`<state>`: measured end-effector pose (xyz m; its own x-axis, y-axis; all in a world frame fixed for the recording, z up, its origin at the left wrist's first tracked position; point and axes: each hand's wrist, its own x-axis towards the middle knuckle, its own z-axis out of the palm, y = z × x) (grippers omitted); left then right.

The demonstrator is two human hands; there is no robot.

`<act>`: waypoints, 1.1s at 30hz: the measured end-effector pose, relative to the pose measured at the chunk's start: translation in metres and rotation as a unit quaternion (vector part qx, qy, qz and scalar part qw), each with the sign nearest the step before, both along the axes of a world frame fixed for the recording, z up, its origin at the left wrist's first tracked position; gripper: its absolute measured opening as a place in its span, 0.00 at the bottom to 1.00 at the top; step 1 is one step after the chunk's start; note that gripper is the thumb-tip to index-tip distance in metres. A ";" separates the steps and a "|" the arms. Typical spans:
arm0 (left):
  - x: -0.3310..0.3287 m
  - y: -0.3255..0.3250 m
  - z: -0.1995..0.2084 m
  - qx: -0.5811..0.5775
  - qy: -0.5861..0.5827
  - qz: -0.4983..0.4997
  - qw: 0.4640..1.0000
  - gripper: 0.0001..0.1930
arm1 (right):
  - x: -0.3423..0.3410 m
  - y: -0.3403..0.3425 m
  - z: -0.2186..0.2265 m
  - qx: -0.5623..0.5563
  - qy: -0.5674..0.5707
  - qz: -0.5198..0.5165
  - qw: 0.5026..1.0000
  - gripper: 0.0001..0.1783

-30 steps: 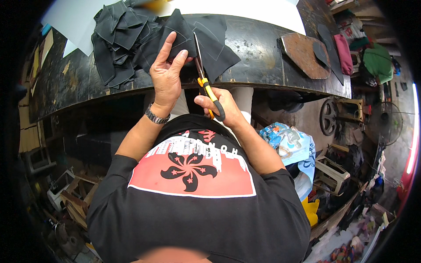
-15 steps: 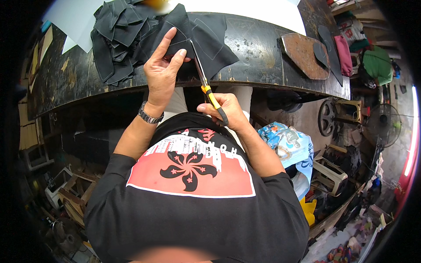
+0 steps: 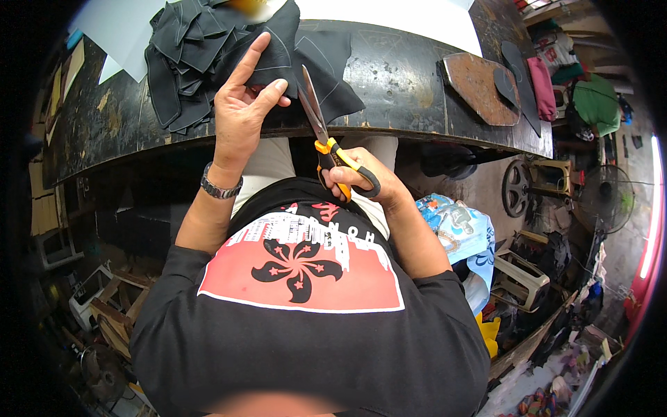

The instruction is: The person uses shears to cut black fabric pieces along marked outlines on a worktable. They repeatedly pick up fabric layers, align them, cut along the lines, and place the cut pieces into a growing stack on the left side of the table.

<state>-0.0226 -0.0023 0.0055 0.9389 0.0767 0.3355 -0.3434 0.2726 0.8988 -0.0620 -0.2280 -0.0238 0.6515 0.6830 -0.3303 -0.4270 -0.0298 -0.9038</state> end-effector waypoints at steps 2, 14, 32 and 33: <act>0.002 0.001 -0.001 0.019 0.008 -0.002 1.000 0.30 | 0.000 0.000 -0.001 0.004 -0.009 0.003 1.000 0.24; 0.003 -0.011 0.001 0.031 0.009 -0.047 0.998 0.31 | -0.001 -0.004 0.004 0.071 -0.009 -0.041 0.997 0.28; 0.004 -0.012 -0.001 0.148 0.026 -0.029 0.988 0.35 | 0.000 0.015 -0.006 -0.035 -0.005 -0.161 0.986 0.17; 0.005 -0.011 -0.002 0.165 0.019 -0.018 0.986 0.35 | -0.001 0.015 -0.006 -0.033 -0.003 -0.162 0.986 0.17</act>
